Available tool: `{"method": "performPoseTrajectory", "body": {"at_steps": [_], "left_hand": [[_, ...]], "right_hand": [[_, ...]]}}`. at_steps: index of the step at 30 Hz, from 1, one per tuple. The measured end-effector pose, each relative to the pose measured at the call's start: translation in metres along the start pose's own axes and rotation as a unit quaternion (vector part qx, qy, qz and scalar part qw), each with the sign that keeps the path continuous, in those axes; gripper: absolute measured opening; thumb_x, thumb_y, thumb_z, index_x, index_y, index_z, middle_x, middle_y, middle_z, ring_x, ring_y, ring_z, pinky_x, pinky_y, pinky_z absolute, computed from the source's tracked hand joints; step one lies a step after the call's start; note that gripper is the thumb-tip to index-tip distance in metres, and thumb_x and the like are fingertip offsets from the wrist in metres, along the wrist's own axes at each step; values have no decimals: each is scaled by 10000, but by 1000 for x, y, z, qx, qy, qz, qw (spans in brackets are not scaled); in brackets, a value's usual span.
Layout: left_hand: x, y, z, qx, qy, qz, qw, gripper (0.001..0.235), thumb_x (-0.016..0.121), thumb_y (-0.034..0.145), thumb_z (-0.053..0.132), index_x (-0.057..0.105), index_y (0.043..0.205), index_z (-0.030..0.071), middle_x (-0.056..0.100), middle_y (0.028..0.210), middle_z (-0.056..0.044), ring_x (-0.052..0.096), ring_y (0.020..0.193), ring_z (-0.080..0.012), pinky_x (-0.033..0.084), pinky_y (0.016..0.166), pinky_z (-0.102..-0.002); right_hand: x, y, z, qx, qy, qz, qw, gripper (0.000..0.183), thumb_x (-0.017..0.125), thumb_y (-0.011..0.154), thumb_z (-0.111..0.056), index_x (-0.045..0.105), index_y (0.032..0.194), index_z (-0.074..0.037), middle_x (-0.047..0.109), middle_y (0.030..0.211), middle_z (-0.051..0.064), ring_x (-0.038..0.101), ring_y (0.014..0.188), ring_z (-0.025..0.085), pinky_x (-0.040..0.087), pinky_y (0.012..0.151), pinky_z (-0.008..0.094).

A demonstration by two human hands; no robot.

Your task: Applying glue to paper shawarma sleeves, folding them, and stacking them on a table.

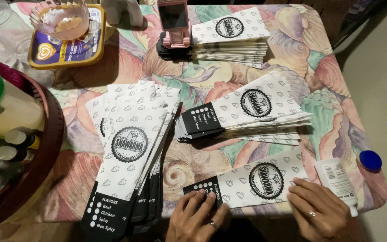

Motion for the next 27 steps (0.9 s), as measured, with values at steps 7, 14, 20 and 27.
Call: {"method": "performPoseTrajectory", "body": {"at_steps": [7,14,20,27], "left_hand": [[6,-7,4,-13,-4,-30,999,192,684,1028,261,759,1198,210,684,1120,-195,698,966,-392,570,836,-549],[8,-13,3,-11,-1,-5,1000,210,612,1047,212,784,1167,216,669,1137,-202,687,946,-393,560,840,-546],[14,-17,3,2,9,-9,1000,301,485,1080,212,740,1238,232,639,1196,-186,683,993,-378,547,851,-533],[14,14,6,-89,-28,31,995,243,720,985,301,657,856,106,597,891,-121,590,856,-334,499,748,-475]], "right_hand": [[39,-33,-7,1,8,-80,997,586,771,828,-419,624,1368,-245,606,1476,22,568,1378,270,499,1129,500],[-1,4,-3,30,71,59,995,178,778,788,-81,732,918,31,745,1063,222,741,1014,437,638,899,436],[32,29,13,30,174,-78,981,543,835,804,-192,626,1284,-48,589,1439,189,573,1362,359,475,1169,494],[63,6,40,103,27,-230,967,1079,776,762,-545,270,1609,-107,295,1678,80,233,1567,282,165,1249,505]]}}
Point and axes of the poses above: each hand's wrist, its own y-axis towards the middle knuckle, its own x-axis out of the palm, z = x × y, the point moved 8 cm from there along y, towards the middle knuckle
